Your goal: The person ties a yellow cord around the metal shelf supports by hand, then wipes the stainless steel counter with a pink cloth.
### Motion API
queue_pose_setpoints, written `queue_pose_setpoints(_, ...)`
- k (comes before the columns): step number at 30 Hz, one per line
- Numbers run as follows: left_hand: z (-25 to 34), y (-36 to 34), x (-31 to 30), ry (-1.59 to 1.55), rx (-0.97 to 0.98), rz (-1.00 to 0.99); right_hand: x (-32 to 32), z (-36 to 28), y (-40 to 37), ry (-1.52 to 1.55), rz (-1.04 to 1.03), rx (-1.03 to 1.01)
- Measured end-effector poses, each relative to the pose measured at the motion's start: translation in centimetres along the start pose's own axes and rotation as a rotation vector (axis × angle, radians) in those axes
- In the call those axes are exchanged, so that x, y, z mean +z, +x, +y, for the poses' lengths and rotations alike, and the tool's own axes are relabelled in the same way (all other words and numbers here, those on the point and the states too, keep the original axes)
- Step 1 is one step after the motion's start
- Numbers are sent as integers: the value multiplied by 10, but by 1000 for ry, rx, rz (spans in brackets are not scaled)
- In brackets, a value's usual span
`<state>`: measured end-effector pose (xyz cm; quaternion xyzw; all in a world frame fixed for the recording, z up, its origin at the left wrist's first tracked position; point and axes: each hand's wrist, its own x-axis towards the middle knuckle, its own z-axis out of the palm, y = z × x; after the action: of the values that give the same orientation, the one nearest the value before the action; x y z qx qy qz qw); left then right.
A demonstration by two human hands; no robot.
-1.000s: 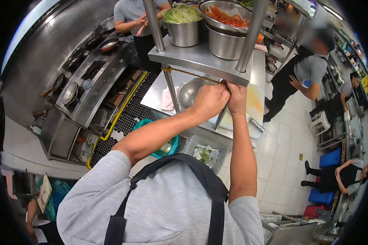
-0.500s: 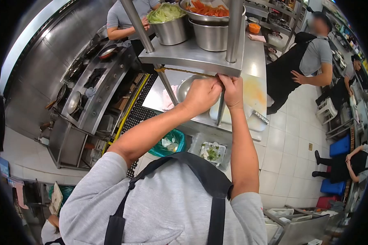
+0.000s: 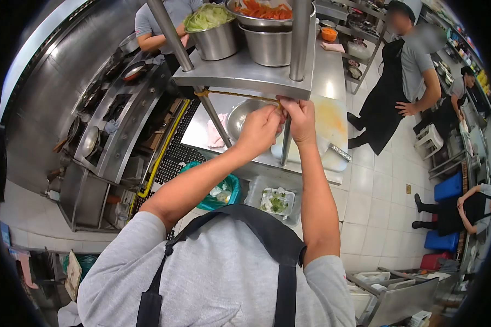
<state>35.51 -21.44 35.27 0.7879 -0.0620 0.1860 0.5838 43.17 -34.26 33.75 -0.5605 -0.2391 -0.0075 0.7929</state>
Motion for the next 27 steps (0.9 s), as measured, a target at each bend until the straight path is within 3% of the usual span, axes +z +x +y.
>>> queue_pose_setpoints(4,-3,11,-8,-154,-91,-63,1,-10,-9,-146,-14,-103)
queue_pose_setpoints(7,0,17,-17,65,-52,-109,5,-14,-9,-278,31,-147)
queue_pose_setpoints(10,12,19,-12,266,160,23,-3,-27,-11,-449,6,-10)
queue_pose_setpoints(13,33,18,-20,201,67,-44,-7,-28,-6,-539,-17,21)
queue_pose_setpoints(18,37,27,-22,375,151,-34,-2,-26,-6,-448,-7,-13)
queue_pose_setpoints(21,31,31,-22,399,124,-75,-14,-4,-9,-678,-29,-93)
queue_pose_setpoints(27,34,28,-27,348,75,-157,-12,25,-16,-398,-27,-270)
